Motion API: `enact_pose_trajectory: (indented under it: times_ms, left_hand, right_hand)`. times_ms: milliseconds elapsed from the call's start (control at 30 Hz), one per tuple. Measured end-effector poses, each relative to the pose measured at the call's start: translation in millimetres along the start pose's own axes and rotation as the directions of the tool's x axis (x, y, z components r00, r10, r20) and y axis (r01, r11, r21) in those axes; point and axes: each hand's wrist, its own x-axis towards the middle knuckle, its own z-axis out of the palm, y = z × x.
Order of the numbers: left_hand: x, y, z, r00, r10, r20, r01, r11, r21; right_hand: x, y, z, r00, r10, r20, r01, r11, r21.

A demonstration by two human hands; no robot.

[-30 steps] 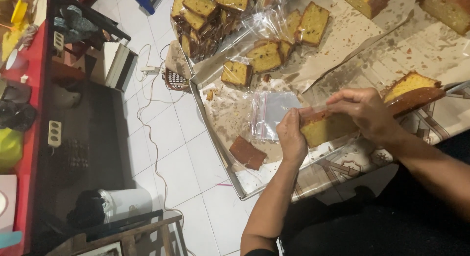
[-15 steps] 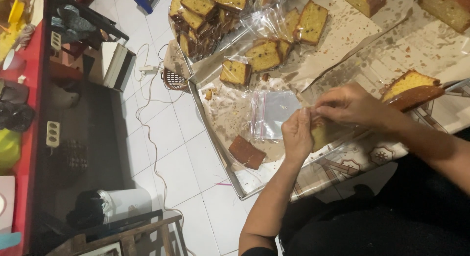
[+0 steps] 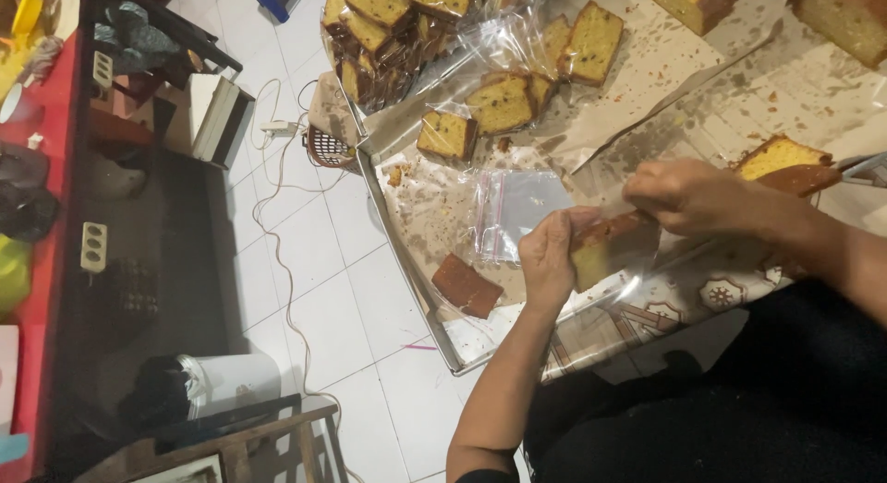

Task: Wrapping individual slices of cake into small plastic bags for packaging.

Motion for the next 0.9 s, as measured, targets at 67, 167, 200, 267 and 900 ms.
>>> enact_pose_trajectory:
  times_ms: [67, 167, 200, 267, 900]
  left_hand:
    - [-3.9, 3.7, 0.3, 1.0, 0.002, 0.016, -0.001, 0.997, -0.075]
    - [-12.9, 36.4, -0.9, 0.99, 0.132, 0.049, -0.129, 0.99, -0.06]
    - [-15.7, 47.2, -0.1, 0.991, 0.129, 0.045, -0.126, 0.99, -0.058]
    - [-18.2, 69.0, 1.5, 0.965, 0.254, 0.065, -0.261, 0.951, 0.166]
    - [-13.5, 122.8, -10.0, 0.989, 0.001, 0.146, 0.0, 1.0, -0.006]
  right_hand:
    - [-3.5, -4.5, 0.4, 0.997, 0.079, 0.011, -0.078, 0.995, -0.068]
    - [-13.9, -67.9, -39.1, 0.993, 0.059, -0.104, -0.071, 0.99, -0.122]
    - [-14.5, -73.6, -42.3, 0.993, 0.057, -0.102, -0.069, 0.99, -0.119]
    - [-13.8, -84.0, -50.6, 0.937, -0.161, -0.309, 0.092, 0.97, -0.226]
    - [-31.8, -114.4, -79.9, 0.918, -0.23, -0.323, 0.099, 0.922, -0.374]
